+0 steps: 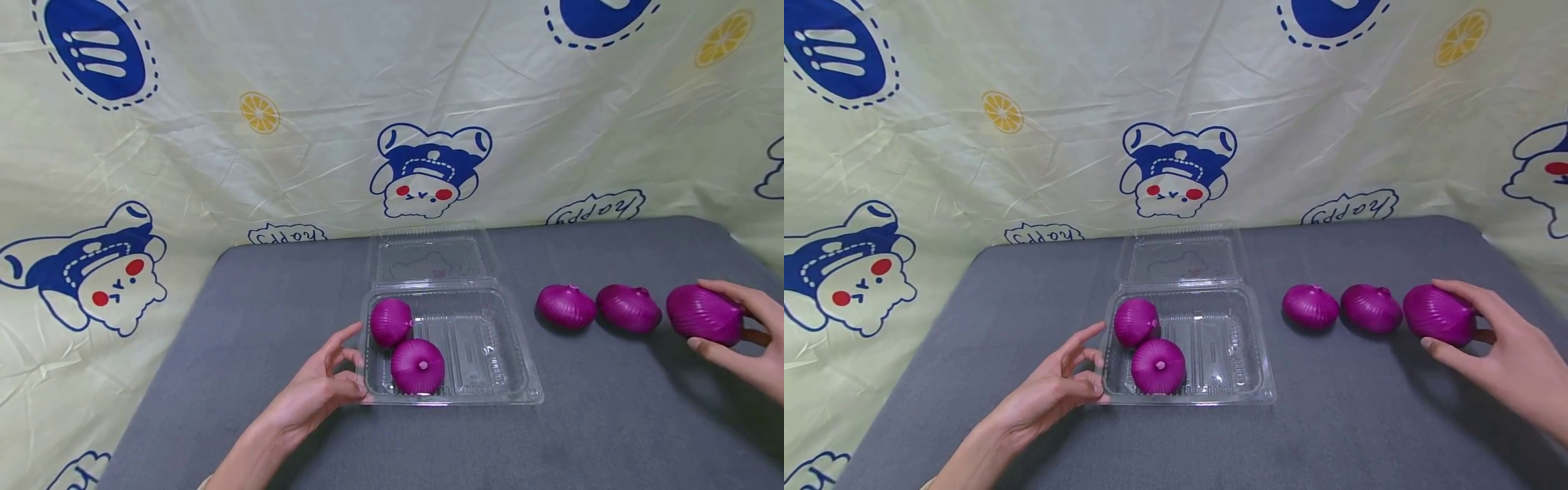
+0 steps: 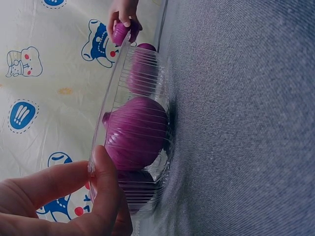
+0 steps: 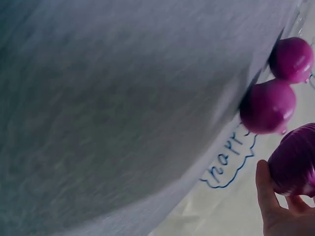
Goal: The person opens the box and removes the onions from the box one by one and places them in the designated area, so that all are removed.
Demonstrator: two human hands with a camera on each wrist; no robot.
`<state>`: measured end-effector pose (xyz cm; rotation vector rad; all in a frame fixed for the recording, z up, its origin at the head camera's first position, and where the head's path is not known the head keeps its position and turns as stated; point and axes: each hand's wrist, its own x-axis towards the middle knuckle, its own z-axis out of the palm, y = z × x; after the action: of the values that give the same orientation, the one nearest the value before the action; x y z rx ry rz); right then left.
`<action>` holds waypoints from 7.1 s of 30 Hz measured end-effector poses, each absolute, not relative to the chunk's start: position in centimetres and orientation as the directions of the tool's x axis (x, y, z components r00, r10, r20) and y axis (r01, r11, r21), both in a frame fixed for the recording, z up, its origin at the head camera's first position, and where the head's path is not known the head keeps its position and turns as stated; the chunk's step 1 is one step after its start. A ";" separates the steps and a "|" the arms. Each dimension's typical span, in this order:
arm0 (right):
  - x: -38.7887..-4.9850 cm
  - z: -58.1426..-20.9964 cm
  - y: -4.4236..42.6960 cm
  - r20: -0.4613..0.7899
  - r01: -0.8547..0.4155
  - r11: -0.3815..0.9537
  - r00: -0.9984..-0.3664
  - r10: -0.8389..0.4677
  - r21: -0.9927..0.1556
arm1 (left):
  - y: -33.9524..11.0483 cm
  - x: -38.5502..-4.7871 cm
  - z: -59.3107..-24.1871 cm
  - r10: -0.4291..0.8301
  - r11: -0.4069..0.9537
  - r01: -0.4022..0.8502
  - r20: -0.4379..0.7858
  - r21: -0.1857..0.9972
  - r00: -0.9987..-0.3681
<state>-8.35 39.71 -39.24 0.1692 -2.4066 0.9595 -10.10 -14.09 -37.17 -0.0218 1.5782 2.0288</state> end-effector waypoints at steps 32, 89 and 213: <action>-11.6 -42.9 45.0 0.313 -0.135 0.824 -0.948 0.054 -0.550 | -14.0 -10.0 -37.3 0.424 -0.159 -0.414 -0.317 0.896 -0.848; -11.2 -34.8 28.0 0.401 -0.643 0.732 -0.746 -0.532 -0.227 | -14.1 -10.0 -37.0 0.410 -0.142 -0.431 -0.344 0.891 -0.845; -11.7 -35.7 18.1 0.120 -0.504 0.529 -0.792 -0.599 -0.683 | -14.0 -9.9 -37.3 0.426 -0.157 -0.434 -0.336 0.887 -0.840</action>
<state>-11.74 18.09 -35.70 1.0369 -2.8577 1.2070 -9.93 -14.01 -37.28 -0.0096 1.5652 2.0367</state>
